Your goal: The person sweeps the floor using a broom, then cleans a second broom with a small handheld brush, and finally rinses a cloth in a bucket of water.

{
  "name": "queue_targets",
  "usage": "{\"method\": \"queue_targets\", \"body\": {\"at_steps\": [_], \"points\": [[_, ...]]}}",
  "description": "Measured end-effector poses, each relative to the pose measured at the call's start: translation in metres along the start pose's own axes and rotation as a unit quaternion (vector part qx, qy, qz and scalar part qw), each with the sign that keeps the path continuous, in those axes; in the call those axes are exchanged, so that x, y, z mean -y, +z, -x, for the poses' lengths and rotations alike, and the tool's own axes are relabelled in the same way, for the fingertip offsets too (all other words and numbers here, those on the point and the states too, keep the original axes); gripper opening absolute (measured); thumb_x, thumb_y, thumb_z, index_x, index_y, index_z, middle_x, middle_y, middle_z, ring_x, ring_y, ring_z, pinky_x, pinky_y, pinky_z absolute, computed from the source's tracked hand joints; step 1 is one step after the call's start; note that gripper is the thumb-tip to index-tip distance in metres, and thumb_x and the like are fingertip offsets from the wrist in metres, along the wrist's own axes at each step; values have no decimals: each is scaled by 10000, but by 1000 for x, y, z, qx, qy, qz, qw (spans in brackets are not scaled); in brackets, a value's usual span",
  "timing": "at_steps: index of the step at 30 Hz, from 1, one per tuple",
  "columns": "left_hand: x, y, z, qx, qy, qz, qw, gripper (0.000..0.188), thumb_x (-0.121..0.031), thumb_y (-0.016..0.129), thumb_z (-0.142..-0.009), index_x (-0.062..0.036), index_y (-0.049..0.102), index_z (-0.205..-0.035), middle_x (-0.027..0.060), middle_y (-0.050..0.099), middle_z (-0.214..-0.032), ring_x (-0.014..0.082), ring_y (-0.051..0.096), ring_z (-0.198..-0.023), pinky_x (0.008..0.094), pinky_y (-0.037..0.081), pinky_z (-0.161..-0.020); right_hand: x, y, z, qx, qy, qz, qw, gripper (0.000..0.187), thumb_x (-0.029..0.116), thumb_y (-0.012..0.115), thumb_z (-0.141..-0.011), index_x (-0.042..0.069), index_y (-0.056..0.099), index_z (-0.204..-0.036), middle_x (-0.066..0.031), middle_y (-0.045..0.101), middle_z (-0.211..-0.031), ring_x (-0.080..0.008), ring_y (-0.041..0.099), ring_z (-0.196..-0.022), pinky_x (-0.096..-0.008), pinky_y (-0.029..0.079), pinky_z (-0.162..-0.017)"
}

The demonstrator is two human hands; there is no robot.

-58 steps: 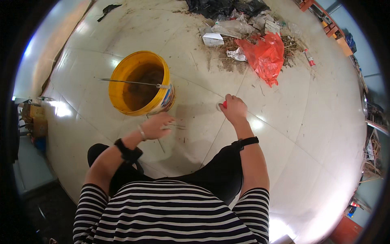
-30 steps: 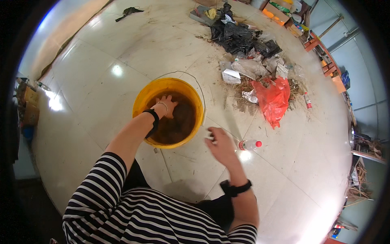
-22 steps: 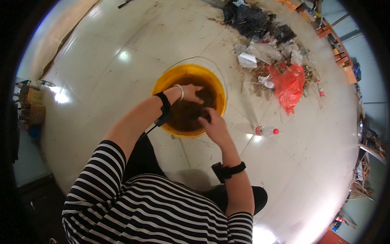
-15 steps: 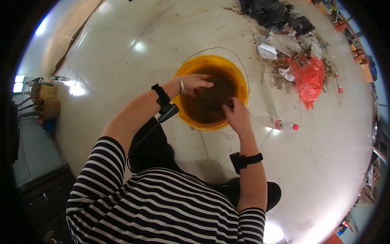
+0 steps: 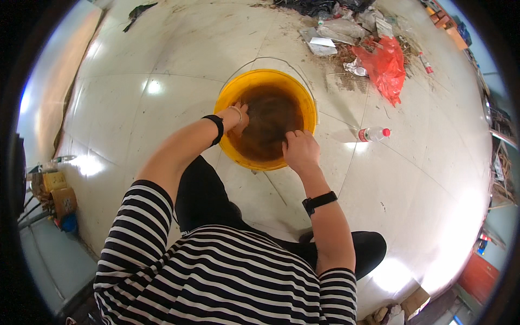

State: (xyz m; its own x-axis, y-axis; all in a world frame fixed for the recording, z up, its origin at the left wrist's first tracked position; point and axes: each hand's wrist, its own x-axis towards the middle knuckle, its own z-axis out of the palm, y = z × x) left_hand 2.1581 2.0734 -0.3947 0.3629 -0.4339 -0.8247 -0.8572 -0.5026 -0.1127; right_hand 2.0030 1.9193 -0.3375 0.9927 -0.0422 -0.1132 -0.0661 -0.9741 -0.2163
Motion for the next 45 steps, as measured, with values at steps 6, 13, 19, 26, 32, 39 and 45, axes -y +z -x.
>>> {"method": "queue_targets", "body": {"at_steps": [6, 13, 19, 26, 32, 39, 45], "points": [[-11, 1, -19, 119, 111, -65, 985, 298, -186, 574, -715, -47, 592, -978, 172, 555, -1006, 283, 544, -907, 384, 437, -770, -1, 1, -1, -46, 18, -21, 999, 125, 170, 543, -707, 90, 546, -803, -34, 550, -810, -217, 497, -834, -328, 445, -696], [-5, -1, -29, -67, 43, 113, 990, 225, -177, 607, -662, -13, 630, -814, 185, 591, -823, 257, 582, -764, 336, 460, -634, 8, -5, -4, -1, 61, 44, 997, 176, 163, 557, -690, 87, 541, -848, -49, 547, -830, -229, 495, -856, -350, 432, -714], [-1, 0, 12, -313, 43, 621, 717, 195, -87, 555, -658, -4, 541, -834, 89, 558, -741, 192, 538, -674, 286, 442, -599, 41, 14, -25, -104, 84, -86, 987, 419, 355, 521, -758, 122, 462, -1101, -71, 493, -1084, -276, 417, -1037, -492, 342, -810], [-94, -8, 75, -623, 144, 531, 556, 207, -76, 494, -675, -24, 521, -873, 119, 558, -835, 228, 544, -781, 288, 430, -669, 33, 74, -52, -30, 131, -823, 552, 501, 431, 406, -837, 89, 374, -1202, -100, 512, -1046, -213, 500, -936, -324, 435, -745], [-87, -25, 38, -501, -53, 510, 697, 360, -377, 524, -747, -36, 550, -636, 164, 557, -651, 338, 535, -637, 396, 427, -549, 23, 87, -50, 70, 271, -881, 380, 473, 381, 440, -829, 83, 386, -1191, -95, 524, -1022, -210, 511, -908, -326, 442, -728], [-42, -9, -6, -508, -94, 392, 761, 325, -329, 439, -796, -44, 546, -682, 167, 570, -682, 351, 544, -663, 419, 437, -593, 32, 91, -75, 92, 358, -842, 393, 448, 332, 474, -821, 76, 398, -1181, -90, 536, -997, -207, 522, -879, -328, 449, -711], [-43, 12, -7, -344, -232, 350, 840, 283, -248, 456, -784, -53, 547, -968, 171, 528, -997, 308, 516, -918, 373, 410, -777, 9, 81, -57, 105, 327, -864, 368, 529, 377, 485, -799, 53, 373, -1202, -86, 469, -1129, -189, 490, -951, -340, 437, -760]]}}
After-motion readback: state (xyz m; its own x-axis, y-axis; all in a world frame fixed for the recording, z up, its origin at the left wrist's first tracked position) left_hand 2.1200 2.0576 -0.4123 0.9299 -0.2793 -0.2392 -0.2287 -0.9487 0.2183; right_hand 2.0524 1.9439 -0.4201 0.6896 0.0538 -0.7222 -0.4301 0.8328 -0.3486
